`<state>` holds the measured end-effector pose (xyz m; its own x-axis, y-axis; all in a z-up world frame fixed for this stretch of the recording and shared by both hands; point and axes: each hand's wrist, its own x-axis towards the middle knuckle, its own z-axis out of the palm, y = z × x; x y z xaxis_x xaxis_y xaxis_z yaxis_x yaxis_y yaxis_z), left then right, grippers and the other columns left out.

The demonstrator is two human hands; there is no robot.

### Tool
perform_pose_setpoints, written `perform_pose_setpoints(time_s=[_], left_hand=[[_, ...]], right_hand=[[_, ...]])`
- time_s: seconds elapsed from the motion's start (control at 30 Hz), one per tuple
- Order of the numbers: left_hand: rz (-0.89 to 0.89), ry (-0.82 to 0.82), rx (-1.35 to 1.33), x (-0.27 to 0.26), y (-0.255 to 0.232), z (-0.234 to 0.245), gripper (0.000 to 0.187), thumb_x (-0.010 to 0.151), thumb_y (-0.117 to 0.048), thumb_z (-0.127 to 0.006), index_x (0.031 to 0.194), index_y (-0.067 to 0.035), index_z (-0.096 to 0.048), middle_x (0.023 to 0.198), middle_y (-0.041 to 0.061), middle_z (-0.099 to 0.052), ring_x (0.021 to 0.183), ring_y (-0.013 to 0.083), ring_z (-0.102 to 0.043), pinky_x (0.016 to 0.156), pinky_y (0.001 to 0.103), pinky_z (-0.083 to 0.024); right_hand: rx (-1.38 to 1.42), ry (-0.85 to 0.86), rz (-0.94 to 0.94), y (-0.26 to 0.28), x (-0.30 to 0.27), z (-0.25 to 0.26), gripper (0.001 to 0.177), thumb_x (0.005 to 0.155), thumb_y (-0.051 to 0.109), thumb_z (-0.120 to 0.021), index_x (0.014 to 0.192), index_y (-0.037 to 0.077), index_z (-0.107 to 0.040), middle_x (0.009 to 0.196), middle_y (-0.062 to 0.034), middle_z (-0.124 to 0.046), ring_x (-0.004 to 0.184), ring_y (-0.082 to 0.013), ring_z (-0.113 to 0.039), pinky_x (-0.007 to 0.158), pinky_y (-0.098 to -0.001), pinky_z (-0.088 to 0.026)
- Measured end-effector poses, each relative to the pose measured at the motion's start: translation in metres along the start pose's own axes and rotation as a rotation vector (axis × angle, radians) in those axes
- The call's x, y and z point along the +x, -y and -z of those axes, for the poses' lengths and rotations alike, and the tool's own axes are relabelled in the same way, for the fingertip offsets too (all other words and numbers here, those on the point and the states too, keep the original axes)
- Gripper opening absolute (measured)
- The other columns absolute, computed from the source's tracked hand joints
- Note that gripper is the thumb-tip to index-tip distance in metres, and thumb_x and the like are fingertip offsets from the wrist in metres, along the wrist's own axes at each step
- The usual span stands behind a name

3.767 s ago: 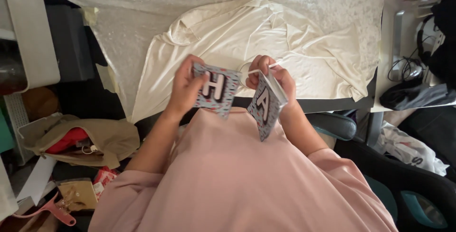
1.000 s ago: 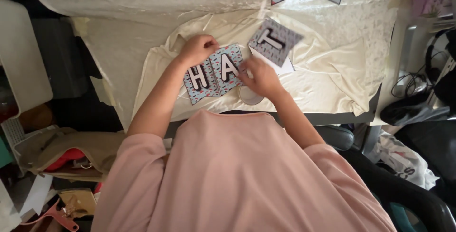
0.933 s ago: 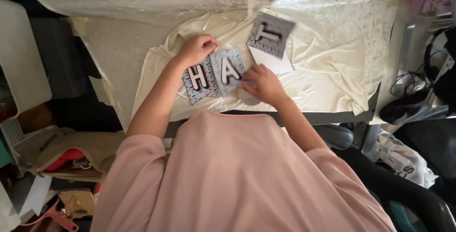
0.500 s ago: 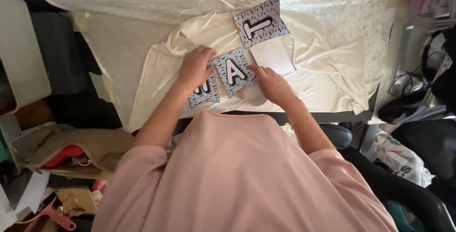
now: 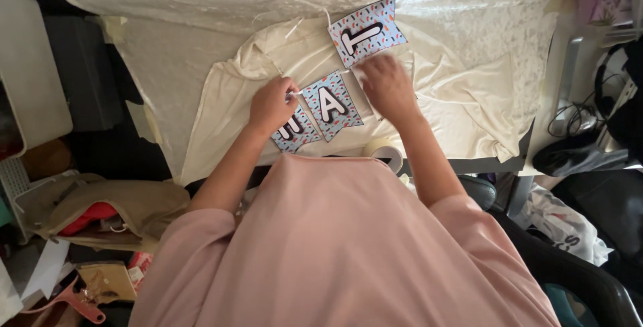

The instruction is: Fold and organize individual segments of a paper birthday banner.

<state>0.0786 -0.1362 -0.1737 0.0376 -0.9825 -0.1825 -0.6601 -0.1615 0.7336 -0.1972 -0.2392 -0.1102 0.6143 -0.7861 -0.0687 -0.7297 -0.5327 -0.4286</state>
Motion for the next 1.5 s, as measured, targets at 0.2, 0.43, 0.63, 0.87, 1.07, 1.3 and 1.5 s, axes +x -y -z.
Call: perform_pose_setpoints(time_s=[0.2,0.43,0.63,0.87,1.07,1.3,1.5], left_hand=[[-0.053,-0.021,0.108,0.001,-0.017,0.016,0.028,0.08,-0.015,-0.075,0.106,-0.01,-0.065,0.103,0.011,-0.066,0.097,0.0338,-0.065,0.082,0.046,-0.051],[-0.171,-0.012,0.142,0.028,-0.035,-0.021,0.04,0.083,-0.021,-0.078,0.117,-0.008,-0.063,0.109,0.013,-0.064,0.104,0.0359,-0.062,0.088,0.049,-0.049],[-0.219,-0.05,0.013,0.055,-0.049,-0.047,0.053,0.086,-0.012,-0.073,0.135,-0.004,-0.055,0.124,0.016,-0.062,0.113,0.0374,-0.06,0.095,0.047,-0.048],[-0.16,-0.009,-0.19,0.076,-0.046,-0.074,0.049,0.091,-0.003,-0.066,0.138,-0.007,-0.054,0.129,0.014,-0.063,0.115,0.0336,-0.065,0.098,0.042,-0.051],[-0.255,-0.027,-0.133,0.108,-0.073,-0.06,0.041,0.094,-0.007,-0.066,0.134,-0.012,-0.057,0.127,0.012,-0.064,0.108,0.0301,-0.068,0.093,0.042,-0.055],[-0.298,0.121,0.107,0.162,-0.122,-0.087,0.056,0.078,-0.044,-0.083,0.117,-0.007,-0.064,0.117,0.012,-0.063,0.098,0.0321,-0.067,0.076,0.047,-0.054],[-0.394,0.147,0.248,0.173,-0.13,-0.145,0.021,0.079,-0.032,-0.079,0.088,-0.013,-0.077,0.105,0.012,-0.067,0.094,0.0345,-0.069,0.077,0.049,-0.055]], right_hand=[[-0.257,-0.322,0.149,-0.027,0.05,0.0,0.054,0.087,0.014,-0.076,0.138,0.014,-0.059,0.145,-0.0159,-0.053,0.136,-0.0395,-0.048,0.116,-0.06,-0.032],[0.426,-0.526,-0.123,-0.061,0.062,-0.026,0.065,0.093,0.006,-0.076,0.149,0.01,-0.042,0.144,-0.0186,-0.047,0.131,-0.0308,-0.05,0.103,-0.036,-0.057],[0.53,-0.46,-0.459,-0.11,0.034,-0.063,0.035,0.109,0.007,-0.078,0.138,0.011,-0.059,0.11,-0.0078,-0.074,0.086,-0.0162,-0.061,0.077,-0.0269,-0.053],[0.729,-0.555,-0.446,-0.054,-0.05,-0.038,0.061,0.091,-0.006,-0.064,0.146,0.007,-0.04,0.129,-0.0117,-0.053,0.094,-0.016,-0.063,0.07,-0.0258,-0.057],[0.625,-0.347,-0.734,-0.05,-0.091,-0.061,0.056,0.088,0.008,-0.075,0.14,0.009,-0.053,0.112,-0.0151,-0.061,0.095,-0.0252,-0.067,0.081,-0.0341,-0.056],[0.046,-0.306,-0.47,-0.004,-0.052,-0.033,0.067,0.081,0.037,-0.086,0.135,0.008,-0.059,0.14,-0.0225,-0.049,0.133,-0.042,-0.043,0.111,-0.0549,-0.036],[-0.094,-0.273,-0.373,-0.008,-0.035,-0.052,0.093,0.071,0.055,-0.088,0.14,0.003,-0.053,0.143,-0.0288,-0.043,0.127,-0.0458,-0.041,0.107,-0.0598,-0.032]])
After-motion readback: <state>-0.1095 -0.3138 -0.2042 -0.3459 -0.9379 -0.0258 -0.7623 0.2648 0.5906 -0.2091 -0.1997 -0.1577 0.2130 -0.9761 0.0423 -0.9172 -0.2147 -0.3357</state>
